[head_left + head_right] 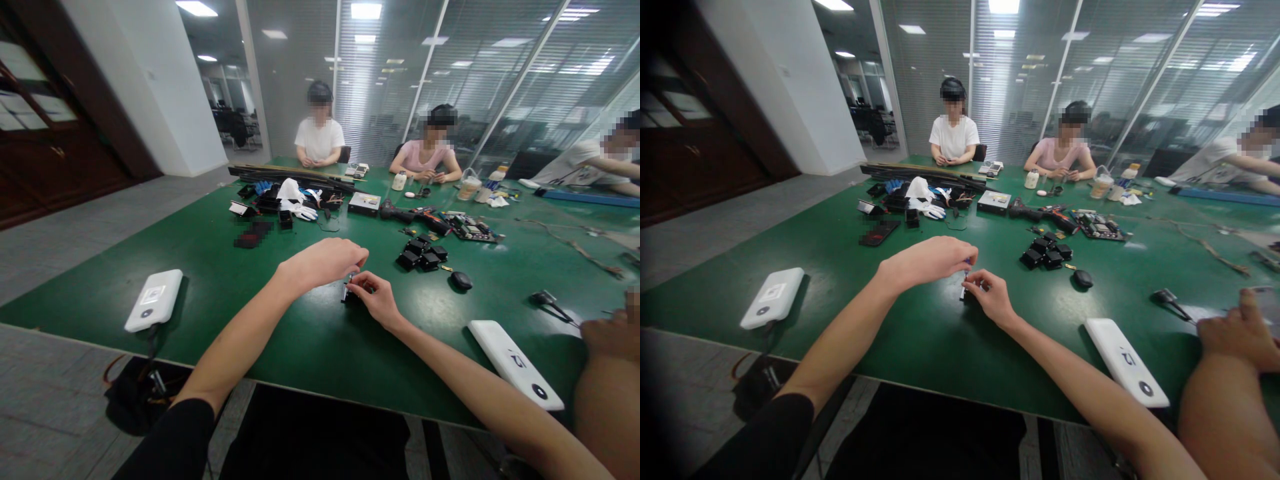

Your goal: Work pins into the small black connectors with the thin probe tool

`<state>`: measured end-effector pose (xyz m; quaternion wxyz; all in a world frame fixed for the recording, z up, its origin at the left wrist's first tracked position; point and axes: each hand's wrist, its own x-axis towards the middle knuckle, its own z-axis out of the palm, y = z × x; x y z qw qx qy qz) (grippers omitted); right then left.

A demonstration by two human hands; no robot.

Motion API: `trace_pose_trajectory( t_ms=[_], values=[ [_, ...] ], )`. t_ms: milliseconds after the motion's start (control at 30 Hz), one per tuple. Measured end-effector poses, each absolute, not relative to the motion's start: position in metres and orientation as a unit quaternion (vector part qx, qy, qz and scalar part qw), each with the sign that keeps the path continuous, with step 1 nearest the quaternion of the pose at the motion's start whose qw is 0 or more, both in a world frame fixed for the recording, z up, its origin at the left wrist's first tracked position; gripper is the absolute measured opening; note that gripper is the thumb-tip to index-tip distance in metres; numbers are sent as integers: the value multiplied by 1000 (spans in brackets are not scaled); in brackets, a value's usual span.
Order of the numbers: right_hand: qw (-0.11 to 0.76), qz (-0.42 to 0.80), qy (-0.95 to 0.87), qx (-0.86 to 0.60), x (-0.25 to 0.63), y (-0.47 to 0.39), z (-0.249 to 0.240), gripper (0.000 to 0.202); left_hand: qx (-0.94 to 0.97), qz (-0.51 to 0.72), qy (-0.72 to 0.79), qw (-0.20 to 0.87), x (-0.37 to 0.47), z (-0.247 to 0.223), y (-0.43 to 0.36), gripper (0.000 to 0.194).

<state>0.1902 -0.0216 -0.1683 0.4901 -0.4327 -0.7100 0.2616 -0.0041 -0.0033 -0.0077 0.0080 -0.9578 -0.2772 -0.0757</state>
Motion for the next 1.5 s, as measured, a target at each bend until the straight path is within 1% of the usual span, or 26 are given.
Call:
trace_pose_trajectory(
  t_ms=[267,500,733,1000,1233,1400,1500],
  values=[
    [476,251,-728,-425,190,-24,-167,19,-957,-73,-280,16,-4,-7,-4,14],
    [470,259,-735,-415,190,-26,-165,22,-957,-69,-280,22,-5,-8,-3,13],
    [474,256,-725,-429,189,-24,-167,18,-959,-55,-279,2,-3,-14,-1,12],
    [462,247,-744,-415,189,-25,-167,18,-963,-7,-268,-18,4,-20,3,18],
    [461,244,-745,-416,187,-27,-164,19,-965,-8,-262,-9,4,-21,2,21],
    [466,241,-731,-436,189,-24,-166,23,-965,-14,-262,-6,4,-23,4,21],
    [467,236,-734,-433,189,-24,-168,21,-964,-18,-266,-8,4,-24,5,20]
  ],
)
